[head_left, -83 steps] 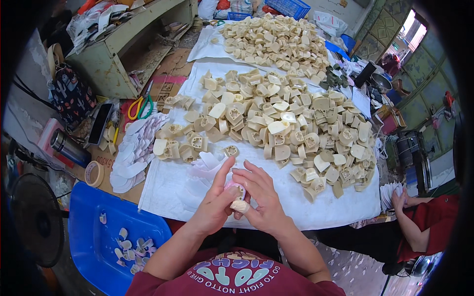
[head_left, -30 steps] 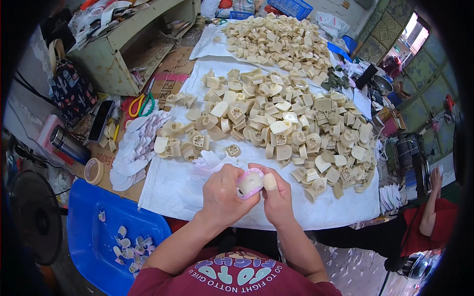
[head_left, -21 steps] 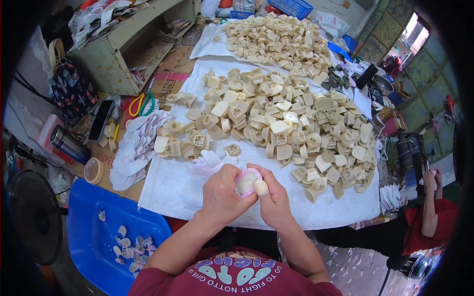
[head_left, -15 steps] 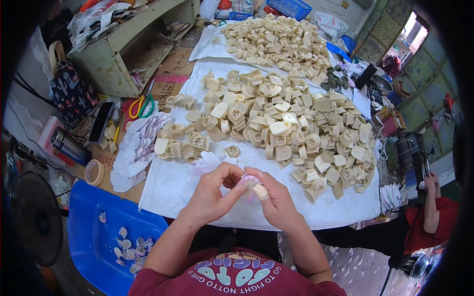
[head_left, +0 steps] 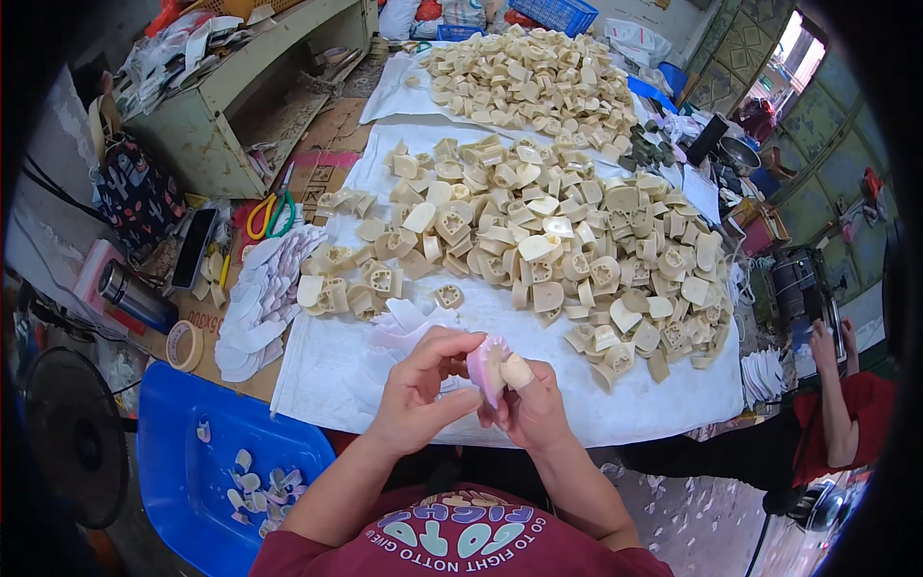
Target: The person sits at a cluttered table and repeatedly picks up small beige plastic components and thin pinkish sheets. They insert the plastic parts into the sheets, manipulate them to fit, and place the assembled units into a blue bin.
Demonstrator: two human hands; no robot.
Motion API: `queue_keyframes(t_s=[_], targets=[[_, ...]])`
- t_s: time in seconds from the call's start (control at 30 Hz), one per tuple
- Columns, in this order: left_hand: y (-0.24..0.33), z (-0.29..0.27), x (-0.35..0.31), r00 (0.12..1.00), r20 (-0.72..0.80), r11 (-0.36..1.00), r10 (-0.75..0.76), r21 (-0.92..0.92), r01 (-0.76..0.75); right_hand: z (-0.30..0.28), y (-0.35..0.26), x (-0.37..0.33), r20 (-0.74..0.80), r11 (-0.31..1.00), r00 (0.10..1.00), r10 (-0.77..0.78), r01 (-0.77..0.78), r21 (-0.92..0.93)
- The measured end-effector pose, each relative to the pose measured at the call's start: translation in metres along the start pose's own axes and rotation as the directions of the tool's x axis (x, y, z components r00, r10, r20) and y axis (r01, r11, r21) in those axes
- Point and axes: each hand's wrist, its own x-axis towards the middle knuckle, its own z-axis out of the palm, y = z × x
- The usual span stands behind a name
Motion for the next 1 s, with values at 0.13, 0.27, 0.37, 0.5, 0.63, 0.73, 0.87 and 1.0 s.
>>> queue_keyframes(t_s=[0.13, 0.27, 0.37, 0.5, 0.63, 0.73, 0.87, 1.0], targets=[[0.018, -0.002, 0.006, 0.982, 0.124, 0.978, -0.146, -0.129, 0.162, 0.007, 0.002, -0.001, 0.268, 0.908, 0.949, 0.166, -0.253, 0.334], [0.009, -0.024, 0.003, 0.994, 0.110, 0.990, 0.019, 0.136, -0.034, -0.010, -0.008, 0.004, -0.076, 0.923, 0.996, 0.053, -0.078, -0.377], [0.010, -0.024, 0.001, 0.997, 0.083, 0.962, 0.003, 0.272, -0.026, -0.001, -0.016, 0.000, 0.122, 0.754, 0.920, -0.372, 0.377, -0.538], [0.010, -0.019, 0.002, 0.983, 0.132, 0.990, -0.125, 0.083, 0.115, 0.001, -0.026, -0.004, 0.300, 0.455, 0.902, -0.311, 0.418, -0.786], [0.019, -0.013, 0.001, 0.980, 0.097, 0.985, -0.174, 0.001, 0.175, -0.006, -0.013, -0.003, 0.213, 0.563, 0.875, -0.434, 0.448, -0.695], [0.016, -0.022, -0.009, 0.994, 0.100, 0.926, -0.042, 0.377, 0.002, -0.003, 0.000, -0.003, 0.162, 0.612, 0.910, -0.383, 0.381, -0.693], [0.034, -0.042, -0.026, 0.983, 0.062, 0.807, -0.171, 0.581, 0.103, 0.003, 0.024, 0.005, 0.220, 0.571, 0.942, -0.253, 0.329, -0.752], [0.079, -0.097, -0.069, 0.867, -0.259, 0.433, -0.426, 0.783, 0.447, 0.009, 0.034, 0.014, 0.206, 0.443, 0.956, -0.209, 0.280, -0.851]])
